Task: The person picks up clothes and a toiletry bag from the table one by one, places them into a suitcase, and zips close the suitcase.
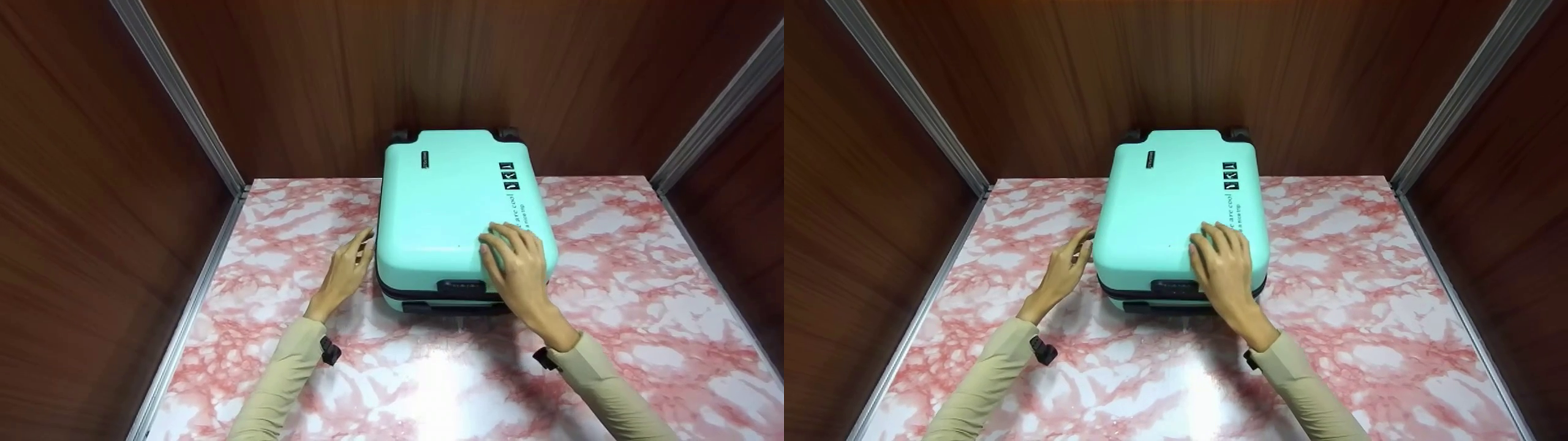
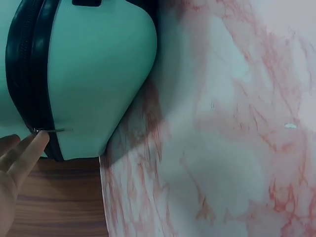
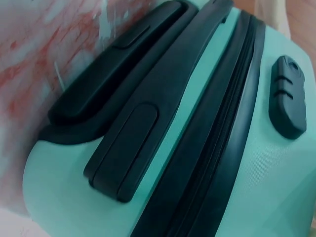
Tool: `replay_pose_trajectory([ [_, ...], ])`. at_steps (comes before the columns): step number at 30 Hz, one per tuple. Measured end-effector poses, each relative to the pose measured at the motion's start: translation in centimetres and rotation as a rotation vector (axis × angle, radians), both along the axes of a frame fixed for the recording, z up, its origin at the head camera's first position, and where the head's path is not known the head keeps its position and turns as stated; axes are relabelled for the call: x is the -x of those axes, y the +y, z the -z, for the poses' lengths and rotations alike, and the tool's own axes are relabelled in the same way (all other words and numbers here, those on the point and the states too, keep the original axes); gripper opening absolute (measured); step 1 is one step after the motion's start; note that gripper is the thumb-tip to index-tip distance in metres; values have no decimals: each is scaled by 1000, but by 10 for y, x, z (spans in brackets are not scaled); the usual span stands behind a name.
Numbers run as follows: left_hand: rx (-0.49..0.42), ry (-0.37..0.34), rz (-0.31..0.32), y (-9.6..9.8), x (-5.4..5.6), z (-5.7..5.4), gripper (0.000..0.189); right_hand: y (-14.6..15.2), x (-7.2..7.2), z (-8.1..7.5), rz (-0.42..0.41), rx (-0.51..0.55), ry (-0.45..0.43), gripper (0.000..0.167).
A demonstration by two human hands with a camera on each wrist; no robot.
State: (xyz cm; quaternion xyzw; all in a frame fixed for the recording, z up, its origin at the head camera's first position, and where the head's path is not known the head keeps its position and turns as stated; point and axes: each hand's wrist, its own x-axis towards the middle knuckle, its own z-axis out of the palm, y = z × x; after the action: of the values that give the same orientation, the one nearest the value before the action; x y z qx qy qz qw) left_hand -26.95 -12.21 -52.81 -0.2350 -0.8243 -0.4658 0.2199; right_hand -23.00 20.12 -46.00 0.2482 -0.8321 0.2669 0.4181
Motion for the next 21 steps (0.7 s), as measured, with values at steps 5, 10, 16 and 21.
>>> replay_pose_trajectory([
  [5, 39, 12, 24, 4, -4, 1, 43, 15, 3, -4, 75, 24, -63, 26],
  [10, 68, -8, 58, 5, -6, 0, 48, 27, 6, -10, 139, 8, -211, 38],
  [16, 62, -29, 147, 6, -8, -2, 48, 37, 7, -14, 203, 71, -408, 48],
  [21, 41, 11, 183, 8, -8, -2, 48, 36, 11, -11, 244, 94, -379, 49],
])
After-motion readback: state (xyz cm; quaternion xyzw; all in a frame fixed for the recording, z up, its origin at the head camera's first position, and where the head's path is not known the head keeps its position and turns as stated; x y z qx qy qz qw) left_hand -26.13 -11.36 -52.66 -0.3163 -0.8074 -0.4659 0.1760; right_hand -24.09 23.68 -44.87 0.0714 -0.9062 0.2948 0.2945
